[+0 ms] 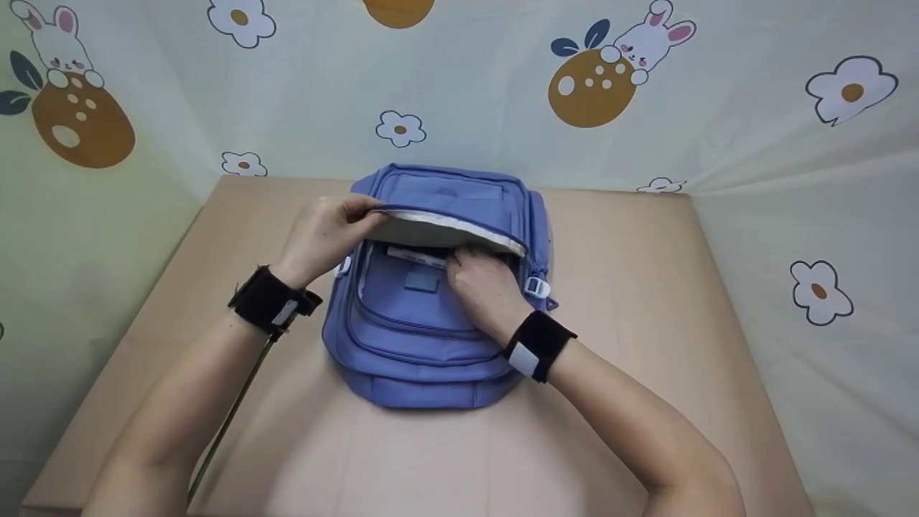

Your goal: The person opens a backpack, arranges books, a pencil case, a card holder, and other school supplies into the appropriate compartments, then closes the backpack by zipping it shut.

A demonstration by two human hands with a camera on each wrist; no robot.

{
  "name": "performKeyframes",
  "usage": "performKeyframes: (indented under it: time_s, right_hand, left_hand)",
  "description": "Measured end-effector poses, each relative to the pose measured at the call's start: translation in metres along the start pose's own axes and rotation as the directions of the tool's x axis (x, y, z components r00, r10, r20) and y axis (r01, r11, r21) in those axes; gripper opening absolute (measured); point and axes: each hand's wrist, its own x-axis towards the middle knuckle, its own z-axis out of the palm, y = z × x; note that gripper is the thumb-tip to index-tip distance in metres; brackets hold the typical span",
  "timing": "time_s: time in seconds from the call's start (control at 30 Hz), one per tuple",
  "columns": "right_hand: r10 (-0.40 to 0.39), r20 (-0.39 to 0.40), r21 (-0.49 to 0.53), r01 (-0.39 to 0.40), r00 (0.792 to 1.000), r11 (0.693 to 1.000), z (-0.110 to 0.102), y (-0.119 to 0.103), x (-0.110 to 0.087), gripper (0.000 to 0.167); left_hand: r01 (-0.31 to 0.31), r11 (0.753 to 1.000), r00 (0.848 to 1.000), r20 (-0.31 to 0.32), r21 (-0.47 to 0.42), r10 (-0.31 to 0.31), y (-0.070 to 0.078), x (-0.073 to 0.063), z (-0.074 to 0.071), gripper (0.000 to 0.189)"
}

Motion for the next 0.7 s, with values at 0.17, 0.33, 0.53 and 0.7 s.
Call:
performKeyframes:
  time_s: [0.17,0.33,0.53,0.7]
  right_hand:
    - [-0.119,-0.261,0.058,0.139,0.958,0.989,-0.037,-0.011,-0.006,0.024]
    - [-0.002,-0.488,0.091,0.053,0.873,0.994,-0.07,0.0,-0.008,0.031]
    - [0.124,-0.353,0.137,-0.079,0.927,0.987,-0.07,0.023,-0.024,0.029]
    - [0.168,-0.278,0.218,-0.108,0.946,0.97,-0.06,0.021,-0.04,0.025]
  left_hand:
    - [-0.001,1.0,1.0,0.002,-0.01,0.001,0.0,-0.001,-0.001,0.02]
    - [-0.028,1.0,1.0,-0.007,-0.003,0.028,-0.001,-0.003,-0.003,0.019]
    - [-0.083,0.996,0.997,0.002,0.015,0.083,-0.005,-0.012,-0.001,0.017]
    - [-0.174,0.985,0.985,0.013,0.022,0.173,-0.011,-0.025,0.001,0.016]
